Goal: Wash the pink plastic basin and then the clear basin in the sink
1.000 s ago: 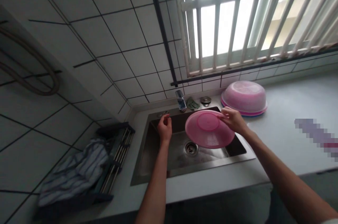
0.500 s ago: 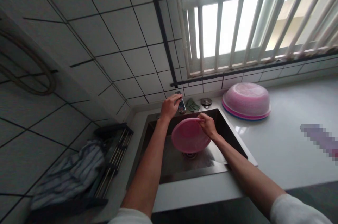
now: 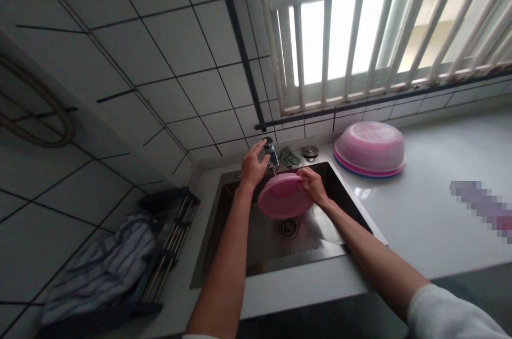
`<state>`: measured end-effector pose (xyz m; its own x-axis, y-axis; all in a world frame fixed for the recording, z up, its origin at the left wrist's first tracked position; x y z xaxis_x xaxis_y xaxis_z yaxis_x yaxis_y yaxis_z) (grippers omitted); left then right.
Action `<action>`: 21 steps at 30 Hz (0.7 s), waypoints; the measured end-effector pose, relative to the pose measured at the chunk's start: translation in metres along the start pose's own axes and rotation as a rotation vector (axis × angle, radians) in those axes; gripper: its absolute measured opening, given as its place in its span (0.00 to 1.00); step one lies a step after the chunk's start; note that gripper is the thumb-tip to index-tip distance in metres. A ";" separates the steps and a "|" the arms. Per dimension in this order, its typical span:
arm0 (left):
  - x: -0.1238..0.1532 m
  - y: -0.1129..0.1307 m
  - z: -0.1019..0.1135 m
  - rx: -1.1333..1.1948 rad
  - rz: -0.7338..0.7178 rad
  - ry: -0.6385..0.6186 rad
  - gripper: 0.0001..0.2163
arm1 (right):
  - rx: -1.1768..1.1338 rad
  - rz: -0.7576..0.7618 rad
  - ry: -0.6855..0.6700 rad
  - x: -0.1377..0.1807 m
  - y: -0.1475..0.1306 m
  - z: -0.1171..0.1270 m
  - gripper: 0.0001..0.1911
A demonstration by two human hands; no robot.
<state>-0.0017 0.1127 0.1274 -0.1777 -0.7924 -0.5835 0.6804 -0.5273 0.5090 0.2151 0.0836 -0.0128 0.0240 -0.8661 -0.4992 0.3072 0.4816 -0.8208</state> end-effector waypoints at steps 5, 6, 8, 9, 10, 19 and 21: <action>0.073 -0.030 -0.002 0.110 0.260 0.010 0.30 | 0.000 -0.013 0.015 0.000 0.001 -0.003 0.06; 0.085 -0.038 -0.007 0.141 0.307 -0.090 0.31 | -0.001 -0.012 0.016 -0.001 0.000 -0.005 0.06; 0.102 -0.053 -0.016 0.160 0.366 -0.247 0.35 | -0.010 -0.004 0.007 -0.001 0.000 -0.010 0.05; 0.107 -0.060 -0.017 0.118 0.388 -0.263 0.35 | -0.015 0.000 -0.003 -0.002 0.000 -0.013 0.05; 0.111 -0.066 -0.018 0.074 0.410 -0.259 0.34 | -0.015 0.002 -0.017 -0.002 0.001 -0.015 0.05; 0.124 -0.089 -0.015 -0.061 0.459 -0.305 0.28 | 0.323 -0.473 -0.556 0.015 0.049 -0.010 0.17; 0.125 -0.090 -0.014 -0.066 0.475 -0.319 0.27 | 0.418 -0.559 -0.661 0.020 0.052 -0.006 0.09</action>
<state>-0.0749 0.0650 -0.0005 -0.0397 -0.9963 -0.0756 0.7792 -0.0783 0.6219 0.2258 0.0920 -0.0674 0.2633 -0.9178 0.2973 0.7485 0.0000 -0.6631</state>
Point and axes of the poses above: each hand's wrist, its own x-axis away from the middle knuckle, its own z-axis out of the back of the hand, y = z × x, the point moved 4 cm from there along -x, towards the middle knuckle, and after that the axes turned 1 degree about -y, right-handed, at the moved point
